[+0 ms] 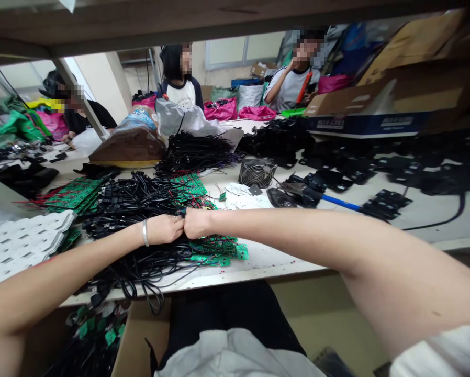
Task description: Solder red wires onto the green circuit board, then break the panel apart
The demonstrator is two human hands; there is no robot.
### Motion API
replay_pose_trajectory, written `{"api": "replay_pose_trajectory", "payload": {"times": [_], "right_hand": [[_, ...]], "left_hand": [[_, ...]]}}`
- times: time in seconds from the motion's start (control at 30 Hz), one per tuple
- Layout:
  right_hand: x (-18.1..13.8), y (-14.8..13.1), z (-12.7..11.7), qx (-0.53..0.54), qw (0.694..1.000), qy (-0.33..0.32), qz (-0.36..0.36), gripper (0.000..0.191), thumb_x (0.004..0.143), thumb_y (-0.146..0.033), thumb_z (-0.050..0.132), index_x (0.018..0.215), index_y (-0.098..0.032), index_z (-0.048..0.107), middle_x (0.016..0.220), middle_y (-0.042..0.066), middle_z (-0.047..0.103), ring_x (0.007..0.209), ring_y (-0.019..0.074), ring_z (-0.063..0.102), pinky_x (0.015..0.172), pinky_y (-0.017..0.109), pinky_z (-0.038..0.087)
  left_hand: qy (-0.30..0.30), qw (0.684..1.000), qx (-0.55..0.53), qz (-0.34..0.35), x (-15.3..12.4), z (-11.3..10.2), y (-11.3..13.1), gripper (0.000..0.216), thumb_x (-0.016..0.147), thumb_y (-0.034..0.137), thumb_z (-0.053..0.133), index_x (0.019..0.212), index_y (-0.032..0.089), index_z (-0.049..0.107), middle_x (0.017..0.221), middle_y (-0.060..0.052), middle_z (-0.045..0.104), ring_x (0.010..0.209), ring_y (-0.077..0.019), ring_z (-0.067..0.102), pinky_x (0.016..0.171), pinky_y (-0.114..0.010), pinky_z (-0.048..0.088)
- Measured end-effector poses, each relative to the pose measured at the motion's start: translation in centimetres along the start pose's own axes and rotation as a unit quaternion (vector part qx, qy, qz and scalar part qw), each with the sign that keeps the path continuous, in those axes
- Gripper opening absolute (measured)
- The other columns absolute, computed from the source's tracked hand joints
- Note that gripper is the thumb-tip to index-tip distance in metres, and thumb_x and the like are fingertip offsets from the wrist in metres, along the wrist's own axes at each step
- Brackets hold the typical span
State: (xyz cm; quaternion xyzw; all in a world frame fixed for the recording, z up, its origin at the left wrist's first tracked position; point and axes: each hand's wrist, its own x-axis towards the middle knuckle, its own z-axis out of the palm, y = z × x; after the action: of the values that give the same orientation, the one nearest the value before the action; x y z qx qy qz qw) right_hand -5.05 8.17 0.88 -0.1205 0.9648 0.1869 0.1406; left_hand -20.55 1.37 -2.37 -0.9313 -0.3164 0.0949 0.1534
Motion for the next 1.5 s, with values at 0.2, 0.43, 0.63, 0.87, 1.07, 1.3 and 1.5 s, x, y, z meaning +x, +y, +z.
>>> {"api": "replay_pose_trajectory", "payload": {"times": [0.2,0.43,0.63,0.87,1.07,1.3,1.5], "right_hand": [[-0.5,0.0,0.2,0.037,0.999,0.016,0.031,0.025,0.083,-0.004,0.049,0.071,-0.013,0.069,0.075,0.008,0.071,0.072,0.0175,0.064,0.059,0.029,0.039],[-5.9,2.6,2.8,0.231,0.931,0.19,0.21,0.031,0.09,-0.031,0.052,0.117,-0.019,0.06,0.113,0.007,0.064,0.103,0.0175,0.06,0.083,0.028,0.047],[-3.8,10.2,5.8,0.304,0.814,0.24,0.434,0.033,0.092,-0.022,0.043,0.119,-0.014,0.059,0.121,0.013,0.06,0.111,0.0242,0.057,0.093,0.035,0.046],[0.6,15.7,6.6,0.288,0.876,0.17,0.347,0.064,0.077,-0.031,0.069,0.135,-0.019,0.046,0.141,0.011,0.044,0.126,0.0257,0.046,0.1,0.033,0.042],[2.2,18.6,6.4,0.29,0.91,0.079,0.287,0.08,0.067,-0.034,0.078,0.138,-0.024,0.043,0.133,0.012,0.051,0.112,0.0267,0.057,0.088,0.029,0.048],[2.4,19.2,5.3,0.26,0.936,0.028,0.236,0.059,0.063,-0.034,0.081,0.115,-0.013,0.064,0.122,0.016,0.058,0.097,0.0283,0.063,0.077,0.03,0.049],[2.3,19.5,5.9,0.263,0.944,0.016,0.199,0.046,0.071,-0.033,0.075,0.113,-0.015,0.065,0.104,0.006,0.07,0.09,0.0181,0.065,0.072,0.021,0.046]], "left_hand": [[0.016,1.0,-0.012,-0.009,-0.3,0.3,-0.1,0.024,0.09,0.011,0.04,0.091,0.013,0.064,0.094,-0.012,0.066,0.092,-0.0177,0.062,0.085,-0.031,0.054],[0.079,0.984,-0.113,-0.112,-1.3,-2.5,0.8,0.034,0.09,0.027,0.047,0.12,0.013,0.056,0.126,-0.014,0.058,0.115,-0.0213,0.055,0.098,-0.035,0.047],[0.056,0.903,-0.153,-0.397,2.2,-5.3,-7.2,0.048,0.089,0.046,0.043,0.123,0.014,0.054,0.125,-0.011,0.059,0.116,-0.0224,0.054,0.102,-0.034,0.041],[-0.191,0.847,-0.195,-0.456,6.1,-0.2,-16.0,0.07,0.045,0.05,0.08,0.103,0.014,0.067,0.1,-0.012,0.071,0.092,-0.0285,0.066,0.079,-0.029,0.05],[-0.18,0.85,-0.246,-0.429,4.2,1.5,-16.8,0.076,0.058,0.059,0.069,0.121,0.017,0.059,0.117,-0.009,0.065,0.103,-0.0246,0.061,0.084,-0.026,0.045],[-0.176,0.846,-0.267,-0.427,4.6,1.5,-17.0,0.058,0.06,0.049,0.069,0.107,0.015,0.064,0.098,-0.007,0.069,0.088,-0.0232,0.062,0.071,-0.025,0.043],[-0.179,0.849,-0.284,-0.408,4.8,1.6,-17.1,0.045,0.064,0.05,0.065,0.096,0.019,0.07,0.077,0.001,0.069,0.074,-0.0168,0.06,0.063,-0.022,0.038]]}}
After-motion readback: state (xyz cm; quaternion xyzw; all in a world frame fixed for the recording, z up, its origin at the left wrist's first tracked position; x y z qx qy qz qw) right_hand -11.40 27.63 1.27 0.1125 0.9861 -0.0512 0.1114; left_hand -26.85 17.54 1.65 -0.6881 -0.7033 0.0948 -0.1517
